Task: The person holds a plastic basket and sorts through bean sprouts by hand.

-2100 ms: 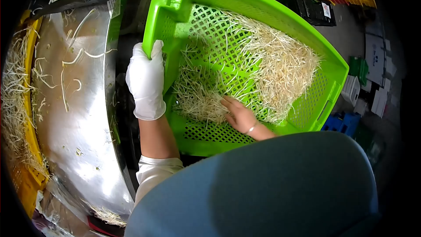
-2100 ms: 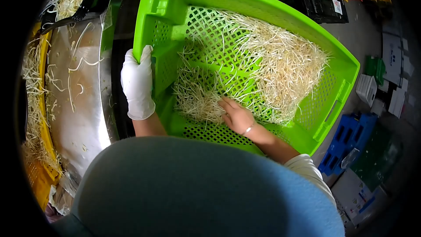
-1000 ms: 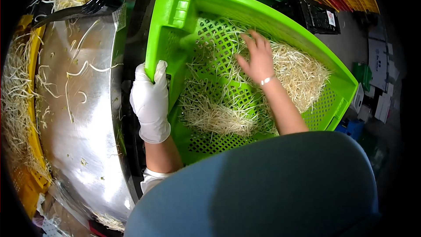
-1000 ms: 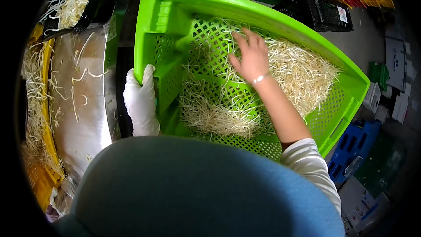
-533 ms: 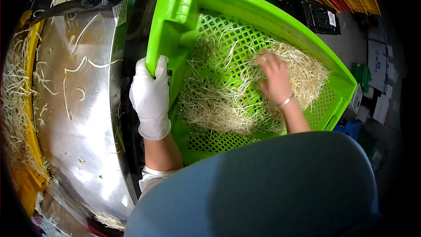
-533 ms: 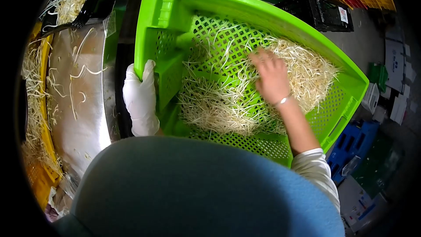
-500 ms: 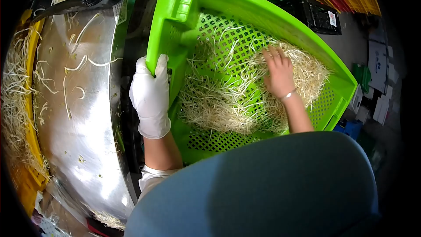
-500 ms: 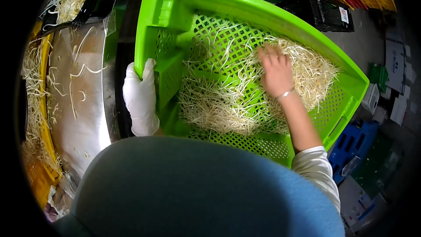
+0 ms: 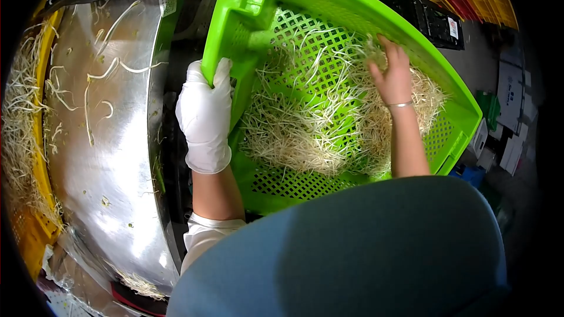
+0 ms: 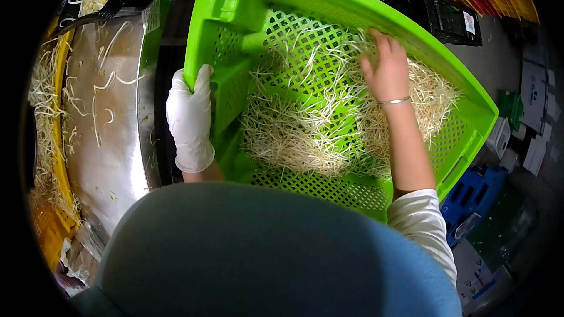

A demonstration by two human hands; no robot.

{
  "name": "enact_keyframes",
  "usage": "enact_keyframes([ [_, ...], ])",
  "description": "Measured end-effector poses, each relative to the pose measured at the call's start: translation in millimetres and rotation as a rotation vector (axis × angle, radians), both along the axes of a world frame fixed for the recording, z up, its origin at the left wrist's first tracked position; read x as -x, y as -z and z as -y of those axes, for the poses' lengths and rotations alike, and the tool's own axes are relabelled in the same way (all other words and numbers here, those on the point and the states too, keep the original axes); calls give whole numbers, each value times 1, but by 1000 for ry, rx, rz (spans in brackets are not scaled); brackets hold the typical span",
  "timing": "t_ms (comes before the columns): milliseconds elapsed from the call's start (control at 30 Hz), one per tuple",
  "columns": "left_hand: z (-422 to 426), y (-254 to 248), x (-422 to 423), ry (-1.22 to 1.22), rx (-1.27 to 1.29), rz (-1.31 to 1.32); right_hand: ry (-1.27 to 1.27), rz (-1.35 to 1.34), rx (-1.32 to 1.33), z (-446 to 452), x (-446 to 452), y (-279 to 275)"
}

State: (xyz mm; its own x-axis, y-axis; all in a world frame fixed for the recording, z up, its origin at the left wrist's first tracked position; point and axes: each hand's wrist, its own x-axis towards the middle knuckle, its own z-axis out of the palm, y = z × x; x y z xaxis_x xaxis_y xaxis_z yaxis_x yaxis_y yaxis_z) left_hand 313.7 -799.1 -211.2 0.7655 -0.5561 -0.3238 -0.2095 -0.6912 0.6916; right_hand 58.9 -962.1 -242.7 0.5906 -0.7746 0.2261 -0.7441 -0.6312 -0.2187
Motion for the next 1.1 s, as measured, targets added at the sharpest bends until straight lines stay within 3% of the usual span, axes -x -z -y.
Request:
enact_keyframes([
  [67, 1, 0, -1, -4, -21, 4, -37, 85, 58, -16, -13, 4],
  [133, 1, 3, 0, -6, 62, -15, -120, 120, -149, -40, -21, 21],
  [200, 2, -1, 0, -19, 54, -31, -191, -30, -188, -58, -30, 43],
  [400, 1, 1, 0, 14, 18, 20, -285, 52, -246, -55, -33, 76],
  [533, 3, 0, -1, 13, 14, 27, -301, 22, -337, -46, -23, 72],
  [633, 6, -5, -1, 6, -44, -7, -250, 121, -298, -44, 2, 31],
  [733, 6, -5, 0, 18, -91, 10, 217, 280, -246, -46, 96, -41],
  [833, 5, -3, -2, 34, -98, 45, 678, 534, -5, -25, 293, -76],
  [867, 4, -3, -2, 44, -111, 60, 797, 227, 27, -27, 345, -93],
  [900, 5, -4, -1, 28, -104, 11, 1046, -529, 9, -40, 304, -125],
  [933, 5, -4, -1, 27, -102, 10, 955, -811, 181, -51, 309, -123],
  [1000, 4, -1, -1, 31, -108, 67, 676, -389, 47, -55, 297, -105],
  [1033, 4, -2, -1, 35, -103, 56, 544, -253, 14, -62, 246, -87],
  [1067, 4, -2, -1, 37, -103, 56, 577, -18, -237, -76, 184, -68],
  [1100, 4, -2, -1, 35, -98, 62, 585, -37, -431, -83, 130, -51],
])
